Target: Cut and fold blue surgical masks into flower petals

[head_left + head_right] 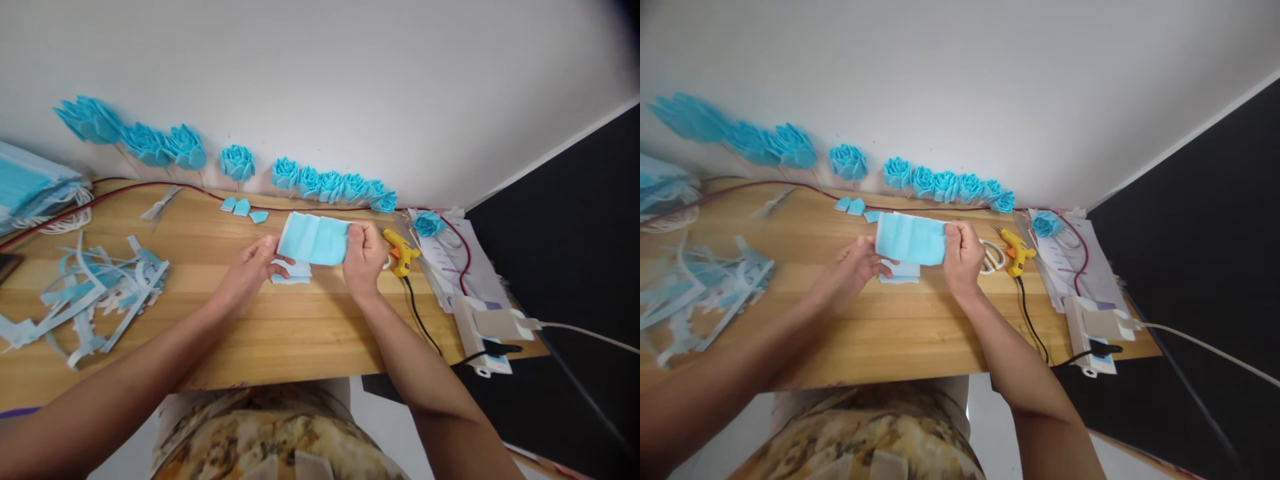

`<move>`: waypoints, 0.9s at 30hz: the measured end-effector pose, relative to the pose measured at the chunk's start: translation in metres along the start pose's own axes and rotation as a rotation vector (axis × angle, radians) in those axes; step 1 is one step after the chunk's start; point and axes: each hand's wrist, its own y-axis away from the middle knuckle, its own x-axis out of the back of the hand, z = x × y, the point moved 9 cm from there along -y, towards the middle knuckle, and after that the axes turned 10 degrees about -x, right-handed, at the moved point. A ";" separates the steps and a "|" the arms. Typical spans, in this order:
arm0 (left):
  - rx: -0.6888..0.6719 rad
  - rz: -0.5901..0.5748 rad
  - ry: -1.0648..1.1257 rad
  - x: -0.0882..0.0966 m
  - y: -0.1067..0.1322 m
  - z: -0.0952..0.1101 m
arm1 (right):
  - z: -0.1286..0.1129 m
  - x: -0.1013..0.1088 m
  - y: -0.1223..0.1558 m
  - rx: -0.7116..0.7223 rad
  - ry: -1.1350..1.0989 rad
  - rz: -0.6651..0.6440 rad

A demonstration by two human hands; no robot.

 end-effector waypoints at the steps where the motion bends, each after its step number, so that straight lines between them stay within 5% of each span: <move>1: 0.009 0.009 -0.021 0.001 0.000 0.000 | -0.001 -0.001 0.000 0.009 -0.005 -0.006; 12: 0.063 0.126 -0.270 0.018 -0.001 0.000 | -0.002 0.000 0.000 0.043 0.015 -0.022; 27: 0.048 0.121 -0.203 0.016 -0.001 -0.003 | -0.002 -0.002 -0.005 -0.018 0.003 -0.049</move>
